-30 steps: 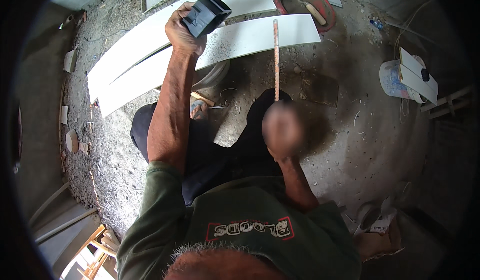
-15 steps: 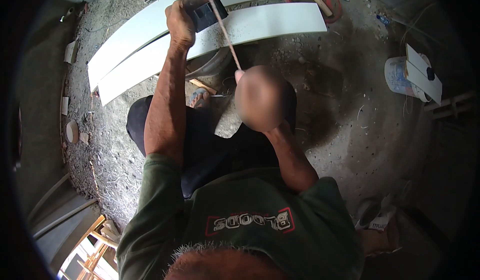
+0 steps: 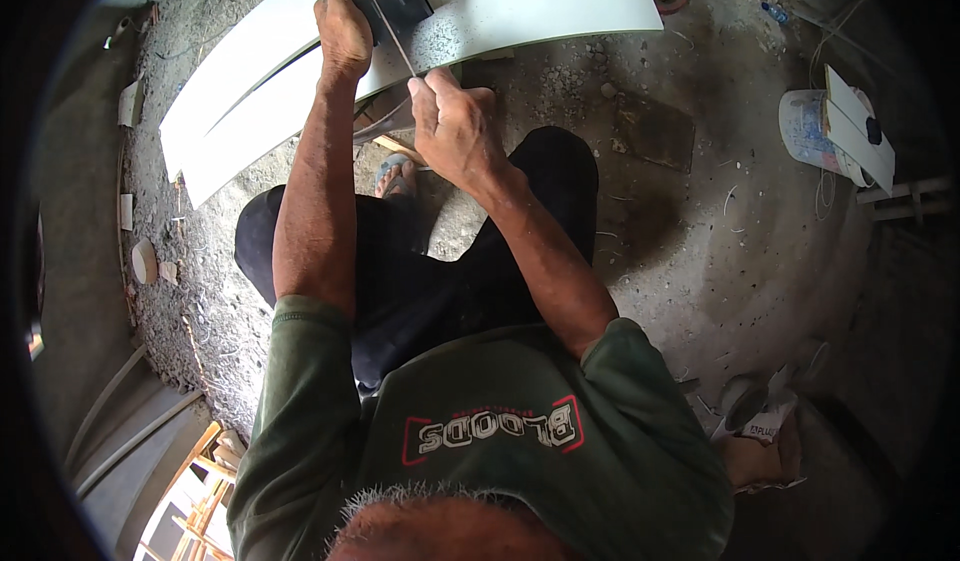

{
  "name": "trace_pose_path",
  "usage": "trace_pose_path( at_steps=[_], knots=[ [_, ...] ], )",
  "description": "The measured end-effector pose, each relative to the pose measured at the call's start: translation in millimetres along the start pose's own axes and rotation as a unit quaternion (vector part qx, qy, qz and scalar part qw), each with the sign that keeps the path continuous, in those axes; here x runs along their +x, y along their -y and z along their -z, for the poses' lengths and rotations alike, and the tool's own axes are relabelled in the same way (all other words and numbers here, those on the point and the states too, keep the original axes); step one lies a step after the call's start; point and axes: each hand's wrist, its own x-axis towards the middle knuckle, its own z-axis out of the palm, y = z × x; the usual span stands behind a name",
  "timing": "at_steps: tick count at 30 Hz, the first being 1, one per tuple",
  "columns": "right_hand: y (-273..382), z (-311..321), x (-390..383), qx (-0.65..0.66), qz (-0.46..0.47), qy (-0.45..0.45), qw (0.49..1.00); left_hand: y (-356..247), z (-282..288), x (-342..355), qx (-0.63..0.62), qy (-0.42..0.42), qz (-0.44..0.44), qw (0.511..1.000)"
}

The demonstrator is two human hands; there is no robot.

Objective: Preparing an electrical box by marking it and cutting holes for wires.

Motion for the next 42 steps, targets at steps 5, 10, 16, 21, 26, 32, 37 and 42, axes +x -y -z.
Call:
trace_pose_path(
  at_steps=[5, 10, 16, 21, 26, 32, 37, 42],
  knots=[
    [1.8, -5.3, 19.4, -0.014, 0.019, 0.007, 1.000, 8.9, 9.8, 8.8, 0.094, 0.018, -0.088, 0.992],
    [-0.6, -16.2, 30.5, -0.047, 0.003, 0.015, 0.999, 2.7, 0.0, 6.1, 0.020, -0.011, -0.080, 0.997],
    [-9.7, -9.7, -13.1, -0.023, 0.061, -0.036, 0.997, 1.1, 5.0, 15.3, 0.071, -0.032, -0.008, 0.997],
    [-10.2, -11.4, 44.9, -0.178, 0.105, 0.032, 0.978, 4.0, -5.7, 6.3, 0.147, -0.037, -0.089, 0.984],
    [-5.7, 3.2, -17.3, -0.104, 0.025, 0.056, 0.993, 24.4, 12.9, 17.2, 0.203, -0.097, -0.142, 0.964],
    [5.1, 53.7, -91.8, -0.095, -0.017, 0.074, 0.993, 20.2, 13.7, 15.9, 0.009, -0.037, -0.027, 0.999],
    [20.7, 62.2, -75.8, -0.025, -0.083, 0.022, 0.996, 28.2, 5.1, 15.7, -0.071, -0.035, -0.032, 0.996],
    [21.7, 31.2, -19.2, 0.012, 0.002, -0.004, 1.000, 26.2, 0.2, 4.6, 0.013, -0.051, -0.114, 0.992]
  ],
)
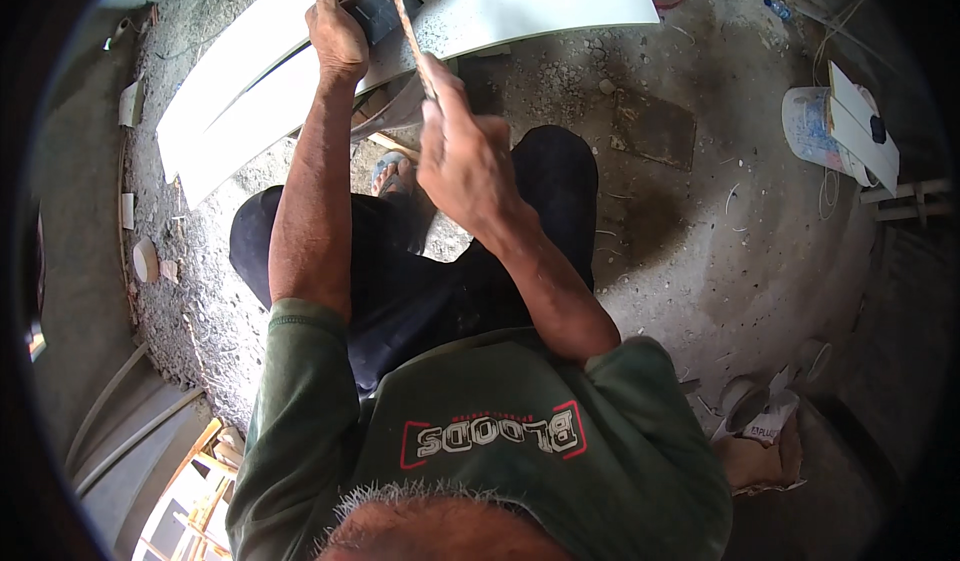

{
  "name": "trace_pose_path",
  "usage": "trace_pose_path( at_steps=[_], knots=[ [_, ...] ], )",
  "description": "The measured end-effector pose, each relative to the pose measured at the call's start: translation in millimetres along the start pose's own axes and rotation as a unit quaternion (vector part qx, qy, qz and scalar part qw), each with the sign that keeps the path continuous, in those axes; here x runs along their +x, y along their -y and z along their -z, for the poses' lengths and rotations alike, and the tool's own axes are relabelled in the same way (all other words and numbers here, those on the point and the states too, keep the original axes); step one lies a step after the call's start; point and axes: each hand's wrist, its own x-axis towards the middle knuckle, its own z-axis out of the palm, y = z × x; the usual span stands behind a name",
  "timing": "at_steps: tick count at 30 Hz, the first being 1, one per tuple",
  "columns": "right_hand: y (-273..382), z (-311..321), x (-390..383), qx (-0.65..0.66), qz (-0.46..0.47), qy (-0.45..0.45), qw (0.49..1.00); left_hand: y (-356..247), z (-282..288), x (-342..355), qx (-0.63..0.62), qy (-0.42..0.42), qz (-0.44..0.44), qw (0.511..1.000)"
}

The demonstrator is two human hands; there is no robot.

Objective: Preparing an electrical box by marking it and cutting holes for wires.

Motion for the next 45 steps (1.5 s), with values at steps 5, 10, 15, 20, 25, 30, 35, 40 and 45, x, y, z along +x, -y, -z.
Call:
trace_pose_path(
  at_steps=[5, 10, 15, 20, 25, 30, 35, 40, 45],
  knots=[
    [-4.1, -19.2, 9.6, -0.079, -0.040, 0.035, 0.995, -4.9, -0.2, -2.7, 0.174, 0.000, -0.046, 0.984],
    [-8.8, -29.4, 9.0, -0.072, -0.004, 0.010, 0.997, 17.6, 9.2, 1.1, 0.348, -0.019, -0.174, 0.921],
    [-12.0, -23.6, 5.9, -0.086, 0.008, 0.052, 0.995, 8.0, 8.6, 1.9, 0.267, 0.052, -0.056, 0.961],
    [-6.5, -26.4, 5.3, -0.114, 0.003, 0.050, 0.992, -5.4, 2.1, -1.6, 0.318, 0.019, -0.074, 0.945],
    [-14.8, -37.1, 11.4, -0.071, 0.029, -0.030, 0.997, -30.9, -14.3, -13.6, 0.327, 0.032, 0.027, 0.944],
    [-16.6, -32.5, 17.2, -0.080, 0.021, -0.007, 0.997, -27.0, -17.1, -15.1, 0.250, -0.044, -0.031, 0.967],
    [-14.1, -27.4, 35.6, -0.104, 0.005, 0.017, 0.994, -18.8, -12.9, -13.2, 0.325, 0.000, -0.102, 0.940],
    [-11.0, -7.1, 18.0, -0.089, -0.022, 0.066, 0.994, -14.1, -15.9, -12.0, 0.307, -0.014, -0.124, 0.943],
    [-8.2, -0.1, -14.7, -0.046, -0.005, 0.050, 0.998, -13.4, -4.7, -6.5, 0.329, -0.062, -0.201, 0.921]
  ],
)
